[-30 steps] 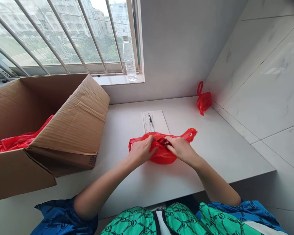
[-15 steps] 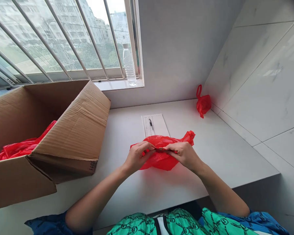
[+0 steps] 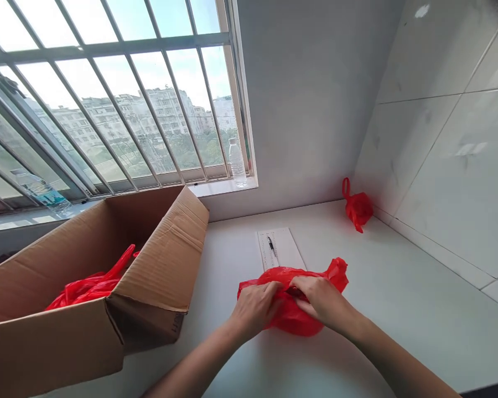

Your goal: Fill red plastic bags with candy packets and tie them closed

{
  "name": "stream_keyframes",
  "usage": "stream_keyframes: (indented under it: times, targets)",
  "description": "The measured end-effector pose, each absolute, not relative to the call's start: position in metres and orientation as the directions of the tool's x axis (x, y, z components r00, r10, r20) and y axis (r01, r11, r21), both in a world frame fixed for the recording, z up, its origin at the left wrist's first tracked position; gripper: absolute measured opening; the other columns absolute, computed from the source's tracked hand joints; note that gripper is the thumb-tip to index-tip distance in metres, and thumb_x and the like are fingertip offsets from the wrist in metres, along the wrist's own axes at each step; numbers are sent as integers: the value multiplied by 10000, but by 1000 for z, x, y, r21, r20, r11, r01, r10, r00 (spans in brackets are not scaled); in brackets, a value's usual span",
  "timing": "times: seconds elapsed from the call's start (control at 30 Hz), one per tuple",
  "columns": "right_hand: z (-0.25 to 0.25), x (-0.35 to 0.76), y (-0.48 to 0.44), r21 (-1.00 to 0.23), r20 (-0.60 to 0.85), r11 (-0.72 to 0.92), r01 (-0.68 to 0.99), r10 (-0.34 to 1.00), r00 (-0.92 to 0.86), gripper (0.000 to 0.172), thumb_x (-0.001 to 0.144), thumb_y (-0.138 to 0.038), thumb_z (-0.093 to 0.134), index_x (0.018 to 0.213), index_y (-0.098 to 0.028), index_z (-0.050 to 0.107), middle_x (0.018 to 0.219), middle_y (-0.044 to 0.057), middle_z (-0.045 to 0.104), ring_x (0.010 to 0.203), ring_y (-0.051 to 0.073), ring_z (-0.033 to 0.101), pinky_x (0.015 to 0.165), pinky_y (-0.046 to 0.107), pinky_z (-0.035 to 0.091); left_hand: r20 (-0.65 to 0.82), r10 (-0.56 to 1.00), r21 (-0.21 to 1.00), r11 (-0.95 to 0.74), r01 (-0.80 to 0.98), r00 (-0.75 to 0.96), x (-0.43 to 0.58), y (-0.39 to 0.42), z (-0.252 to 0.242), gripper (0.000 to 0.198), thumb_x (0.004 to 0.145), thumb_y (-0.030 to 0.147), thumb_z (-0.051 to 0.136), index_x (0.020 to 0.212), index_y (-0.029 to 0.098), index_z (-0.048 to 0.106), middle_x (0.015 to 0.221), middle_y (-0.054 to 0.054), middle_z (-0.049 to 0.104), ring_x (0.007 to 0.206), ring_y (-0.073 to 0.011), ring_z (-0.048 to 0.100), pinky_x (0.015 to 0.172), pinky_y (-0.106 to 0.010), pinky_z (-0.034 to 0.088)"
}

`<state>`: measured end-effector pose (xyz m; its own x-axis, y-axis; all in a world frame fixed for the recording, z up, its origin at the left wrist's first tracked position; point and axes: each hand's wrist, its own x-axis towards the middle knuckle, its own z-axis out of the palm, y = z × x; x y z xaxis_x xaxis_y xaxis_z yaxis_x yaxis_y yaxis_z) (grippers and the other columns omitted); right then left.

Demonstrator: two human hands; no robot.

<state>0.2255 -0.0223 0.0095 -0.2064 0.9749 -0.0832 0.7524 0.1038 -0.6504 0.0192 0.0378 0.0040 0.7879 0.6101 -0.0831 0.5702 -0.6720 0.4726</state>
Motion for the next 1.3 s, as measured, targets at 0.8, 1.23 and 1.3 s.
stream_keyframes:
  times: [0.8,1.23,1.3]
  targets:
    - [-15,185,-9,-359,-96,190,914,966,-238,199,823,-53,545,909,-194,657,941,46,710,891,233,664,777,335,487,-274,673,239,-644,727,687,31,45,8,129,867,156,494,794,172,600,832,-52,717,795,-221,677,740,-323,432]
    - [-15,181,-9,-640,-214,70,765,940,-266,284,774,-123,577,1041,-218,598,955,42,695,815,202,648,657,268,449,-330,718,250,-560,790,614,12,48,10,141,823,182,482,761,190,608,818,-57,715,768,-229,676,631,-283,403]
    - [-8,185,-10,-715,-130,74,695,963,-236,185,818,-126,556,969,-231,577,934,15,676,847,190,634,722,280,476,-343,726,204,-562,802,596,6,50,8,186,863,196,453,768,180,612,835,-79,721,778,-246,682,636,-296,407]
